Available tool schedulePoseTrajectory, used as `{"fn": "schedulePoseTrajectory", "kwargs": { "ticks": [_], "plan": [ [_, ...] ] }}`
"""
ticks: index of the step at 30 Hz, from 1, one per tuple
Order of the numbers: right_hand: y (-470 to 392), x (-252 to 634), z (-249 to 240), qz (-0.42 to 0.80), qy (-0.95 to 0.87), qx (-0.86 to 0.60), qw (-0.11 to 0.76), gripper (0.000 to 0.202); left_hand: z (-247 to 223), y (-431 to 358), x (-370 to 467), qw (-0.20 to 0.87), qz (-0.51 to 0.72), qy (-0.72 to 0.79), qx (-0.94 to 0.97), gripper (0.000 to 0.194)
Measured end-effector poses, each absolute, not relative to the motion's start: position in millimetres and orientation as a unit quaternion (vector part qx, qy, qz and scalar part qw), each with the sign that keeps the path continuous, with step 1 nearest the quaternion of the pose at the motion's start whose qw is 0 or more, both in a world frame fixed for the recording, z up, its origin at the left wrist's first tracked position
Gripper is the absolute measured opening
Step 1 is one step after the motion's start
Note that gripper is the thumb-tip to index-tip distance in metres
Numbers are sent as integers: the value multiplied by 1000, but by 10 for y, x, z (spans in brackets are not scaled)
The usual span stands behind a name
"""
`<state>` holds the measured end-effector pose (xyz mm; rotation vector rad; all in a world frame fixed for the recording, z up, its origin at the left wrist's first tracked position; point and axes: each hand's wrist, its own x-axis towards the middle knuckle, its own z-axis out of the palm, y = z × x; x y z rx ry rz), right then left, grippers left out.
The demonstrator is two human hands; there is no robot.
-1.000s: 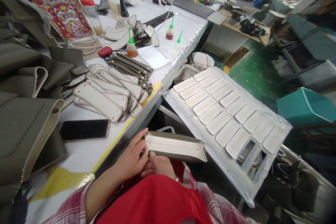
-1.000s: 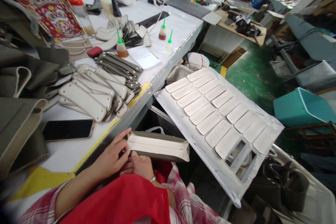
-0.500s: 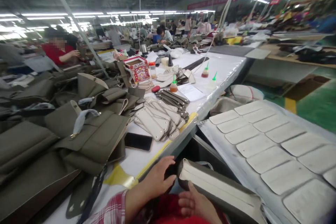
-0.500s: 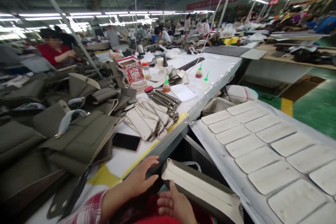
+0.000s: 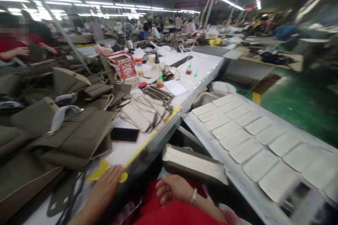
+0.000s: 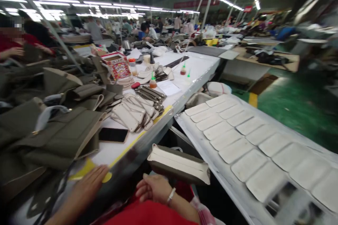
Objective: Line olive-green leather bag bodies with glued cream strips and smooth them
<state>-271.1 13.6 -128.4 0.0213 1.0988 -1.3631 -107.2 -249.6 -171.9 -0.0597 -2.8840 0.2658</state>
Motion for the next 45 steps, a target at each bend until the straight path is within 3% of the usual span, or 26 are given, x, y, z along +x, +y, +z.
{"fn": "schedulePoseTrajectory", "kwargs": {
  "ticks": [6, 13, 17, 20, 23, 27, 29, 33, 39, 45],
  "plan": [
    [27, -2733, -1131, -623, 544, -35, 561, 48, -974, -1739, -1571, 269, 26, -917, -295, 34],
    [673, -3020, -654, -740, 520, -15, 426, 44, -818, -566, -2276, 291, -91, -837, -454, 25],
    [1476, -3308, -472, -732, 611, 10, 300, 43, -598, -504, -2689, 128, -126, -811, -557, 33],
    [2083, -3521, -572, -559, 801, 40, 210, 38, -568, -552, -3203, -11, -214, -887, -409, 32],
    [2419, -3667, -823, -345, 910, 19, 227, 44, -764, -416, -3778, -199, -293, -893, -276, 38],
    [2406, -3848, -1123, -162, 954, -63, 244, 51, -1142, -20, -4292, -362, -391, -798, -282, 42],
    [2327, -3966, -1197, -88, 958, -95, 255, 54, -1290, 134, -4421, -404, -424, -749, -310, 43],
    [2226, -4173, -1245, -52, 959, -119, 251, 55, -1440, 225, -4534, -465, -446, -684, -342, 47],
    [2188, -4243, -1297, -45, 968, -152, 194, 56, -1475, 192, -4525, -472, -361, -718, -364, 87],
    [2176, -4294, -1304, -47, 962, -202, 177, 56, -1522, 255, -4544, -497, -406, -671, -371, 75]
  ]
}}
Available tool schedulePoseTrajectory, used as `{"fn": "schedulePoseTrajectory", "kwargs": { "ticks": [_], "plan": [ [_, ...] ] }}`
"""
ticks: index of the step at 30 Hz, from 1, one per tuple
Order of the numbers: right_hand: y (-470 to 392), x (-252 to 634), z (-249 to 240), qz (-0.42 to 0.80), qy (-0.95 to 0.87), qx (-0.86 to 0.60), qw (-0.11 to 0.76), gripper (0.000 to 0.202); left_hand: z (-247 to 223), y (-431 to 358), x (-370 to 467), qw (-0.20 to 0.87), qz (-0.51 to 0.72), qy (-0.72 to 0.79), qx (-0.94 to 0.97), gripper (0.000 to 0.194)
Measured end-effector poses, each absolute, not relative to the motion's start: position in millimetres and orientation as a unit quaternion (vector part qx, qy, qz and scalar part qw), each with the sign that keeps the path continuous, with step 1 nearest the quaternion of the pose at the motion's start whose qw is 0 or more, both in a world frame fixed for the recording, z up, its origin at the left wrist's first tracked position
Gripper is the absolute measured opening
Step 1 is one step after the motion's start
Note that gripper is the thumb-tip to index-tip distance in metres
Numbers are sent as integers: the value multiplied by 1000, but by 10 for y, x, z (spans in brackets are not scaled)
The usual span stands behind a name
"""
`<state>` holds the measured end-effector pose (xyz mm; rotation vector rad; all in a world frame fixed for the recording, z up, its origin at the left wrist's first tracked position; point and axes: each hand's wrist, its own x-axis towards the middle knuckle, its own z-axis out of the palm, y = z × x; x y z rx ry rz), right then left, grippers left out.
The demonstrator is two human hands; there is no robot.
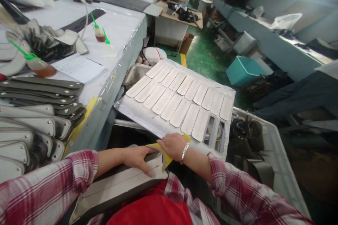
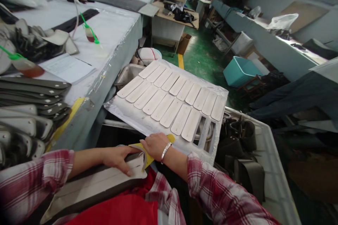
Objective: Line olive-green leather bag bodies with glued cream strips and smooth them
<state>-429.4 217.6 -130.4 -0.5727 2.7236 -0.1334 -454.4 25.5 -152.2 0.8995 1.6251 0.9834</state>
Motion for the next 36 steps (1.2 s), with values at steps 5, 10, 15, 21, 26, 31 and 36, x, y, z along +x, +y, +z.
{"fn": "schedulePoseTrajectory", "kwargs": {
  "ticks": [5, 10, 15, 21, 26, 31, 36],
  "plan": [
    [2186, -4343, -1291, -43, 956, -213, 195, 57, -1592, 270, -4561, 473, 429, 681, 358, 66],
    [2201, -4350, -1305, -44, 955, -215, 198, 54, -1604, 241, -4460, 431, 412, 747, 295, 46],
    [2196, -4375, -1303, -46, 955, -236, 175, 52, -1519, 277, -4362, 346, 355, 816, 298, 35],
    [2190, -4369, -1288, -48, 953, -236, 186, 52, -1430, 363, -4308, 293, 256, 848, 360, 32],
    [2184, -4389, -1264, -50, 948, -261, 174, 52, -1478, 350, -4266, 292, 242, 850, 366, 38],
    [2200, -4422, -1298, -58, 940, -286, 175, 51, -1503, 255, -4305, 348, 330, 807, 345, 38],
    [2228, -4412, -1371, -64, 944, -267, 185, 53, -1551, 128, -4474, 471, 453, 695, 300, 42]
  ]
}}
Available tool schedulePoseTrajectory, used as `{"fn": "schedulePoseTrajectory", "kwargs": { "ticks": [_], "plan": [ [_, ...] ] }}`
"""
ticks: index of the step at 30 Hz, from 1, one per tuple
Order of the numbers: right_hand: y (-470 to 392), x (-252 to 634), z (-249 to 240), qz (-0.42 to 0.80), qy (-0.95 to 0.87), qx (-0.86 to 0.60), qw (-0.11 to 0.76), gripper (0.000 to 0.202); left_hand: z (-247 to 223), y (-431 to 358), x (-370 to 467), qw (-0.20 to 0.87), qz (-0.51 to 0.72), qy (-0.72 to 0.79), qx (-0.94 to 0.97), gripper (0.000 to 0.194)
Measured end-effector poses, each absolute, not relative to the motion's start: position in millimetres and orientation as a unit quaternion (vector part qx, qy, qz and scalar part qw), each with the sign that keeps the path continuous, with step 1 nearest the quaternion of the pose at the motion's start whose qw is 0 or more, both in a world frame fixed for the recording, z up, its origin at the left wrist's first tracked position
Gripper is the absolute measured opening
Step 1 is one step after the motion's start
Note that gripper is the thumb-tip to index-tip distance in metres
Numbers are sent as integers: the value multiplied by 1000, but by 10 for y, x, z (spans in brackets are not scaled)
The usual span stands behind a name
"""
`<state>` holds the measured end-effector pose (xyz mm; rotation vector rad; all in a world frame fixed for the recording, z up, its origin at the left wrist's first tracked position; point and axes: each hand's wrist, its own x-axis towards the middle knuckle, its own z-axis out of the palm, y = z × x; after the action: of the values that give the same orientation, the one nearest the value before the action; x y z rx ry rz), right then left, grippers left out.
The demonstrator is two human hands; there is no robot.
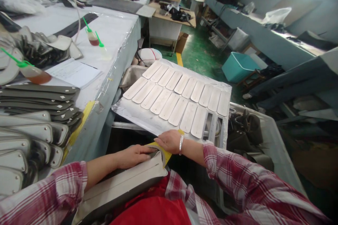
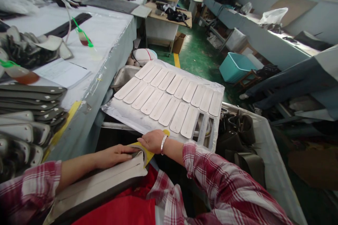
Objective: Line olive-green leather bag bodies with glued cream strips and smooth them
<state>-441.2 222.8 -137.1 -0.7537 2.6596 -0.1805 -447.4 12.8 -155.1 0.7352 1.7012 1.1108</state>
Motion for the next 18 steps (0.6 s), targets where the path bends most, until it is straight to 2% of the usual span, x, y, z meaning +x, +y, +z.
{"fn": "schedulePoseTrajectory", "kwargs": {
  "ticks": [4, 10, 18],
  "plan": [
    [2262, -4434, -1397, -72, 946, -248, 194, 53, -1593, 146, -4593, 550, 500, 622, 246, 50],
    [2340, -4528, -1373, -73, 938, -264, 213, 53, -1581, 311, -4600, 499, 469, 631, 364, 61],
    [2271, -4528, -1339, -63, 926, -307, 209, 54, -1740, 314, -4556, 527, 491, 602, 345, 65]
  ]
}}
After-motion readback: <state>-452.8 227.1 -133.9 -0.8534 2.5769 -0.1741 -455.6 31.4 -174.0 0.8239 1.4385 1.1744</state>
